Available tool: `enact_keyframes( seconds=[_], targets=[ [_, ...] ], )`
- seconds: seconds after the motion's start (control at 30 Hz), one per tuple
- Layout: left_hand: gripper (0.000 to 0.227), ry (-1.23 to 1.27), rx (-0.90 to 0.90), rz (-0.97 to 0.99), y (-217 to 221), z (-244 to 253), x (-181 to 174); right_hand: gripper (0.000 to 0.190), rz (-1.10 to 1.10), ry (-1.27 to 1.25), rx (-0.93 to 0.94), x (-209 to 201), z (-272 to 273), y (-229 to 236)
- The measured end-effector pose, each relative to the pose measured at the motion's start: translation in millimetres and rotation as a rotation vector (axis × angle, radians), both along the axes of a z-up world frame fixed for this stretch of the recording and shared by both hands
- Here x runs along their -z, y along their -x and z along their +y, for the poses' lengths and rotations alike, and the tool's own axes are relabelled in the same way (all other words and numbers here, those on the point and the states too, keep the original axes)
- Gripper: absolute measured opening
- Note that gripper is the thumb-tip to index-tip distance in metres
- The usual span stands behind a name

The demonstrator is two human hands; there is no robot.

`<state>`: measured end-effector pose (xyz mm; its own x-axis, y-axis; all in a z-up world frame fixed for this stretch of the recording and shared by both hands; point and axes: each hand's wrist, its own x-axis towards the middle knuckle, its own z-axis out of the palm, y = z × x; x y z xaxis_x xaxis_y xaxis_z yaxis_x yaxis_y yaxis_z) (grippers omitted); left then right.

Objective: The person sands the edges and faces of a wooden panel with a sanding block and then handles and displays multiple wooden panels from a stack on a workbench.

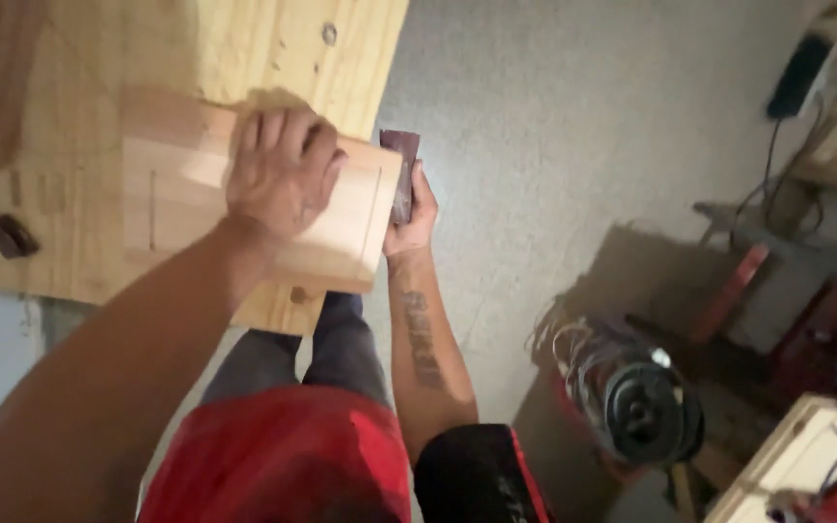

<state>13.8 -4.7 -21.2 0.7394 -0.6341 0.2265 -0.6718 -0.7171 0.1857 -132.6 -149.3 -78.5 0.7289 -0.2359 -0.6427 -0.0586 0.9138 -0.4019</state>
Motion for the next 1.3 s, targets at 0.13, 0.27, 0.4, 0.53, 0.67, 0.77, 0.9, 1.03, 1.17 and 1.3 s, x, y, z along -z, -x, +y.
enact_keyframes(
  seconds=[0.13,0.27,0.4,0.53,0.67,0.77,0.9,1.03,1.17,1.3],
  targets=[
    [0.027,0.146,0.029,-0.082,-11,1,-17,0.050,0.193,0.204,0.055,-22,5,-30],
    [0.020,0.079,-0.061,-0.073,26,-1,-7,0.050,0.178,0.517,-0.121,-37,-32,-41],
    [0.029,0.079,-0.014,0.086,16,1,0,0.050,0.137,1.424,-0.257,-27,-25,-24],
    [0.024,0.005,-0.087,-0.008,17,-2,-10,0.052,-0.022,1.773,-0.250,-26,-37,-67],
    [0.028,0.033,-0.025,0.140,21,5,3,0.044,0.041,1.605,-0.359,-1,-56,-74],
    [0.030,0.012,-0.030,0.157,16,5,6,0.027,0.252,1.318,-0.515,-4,-50,-39],
    [0.025,0.033,0.164,-0.017,32,3,-14,0.025,0.343,0.845,-0.318,39,-2,82],
    [0.022,0.031,0.445,-0.132,33,5,-2,0.032,0.408,0.485,0.084,14,35,92],
    [0.025,0.022,0.464,-0.092,50,8,-6,0.035,0.348,0.407,0.300,3,18,74],
    [0.030,-0.163,0.494,-0.123,43,6,-24,0.021,0.209,0.782,-0.350,-43,-39,74]
  ],
)
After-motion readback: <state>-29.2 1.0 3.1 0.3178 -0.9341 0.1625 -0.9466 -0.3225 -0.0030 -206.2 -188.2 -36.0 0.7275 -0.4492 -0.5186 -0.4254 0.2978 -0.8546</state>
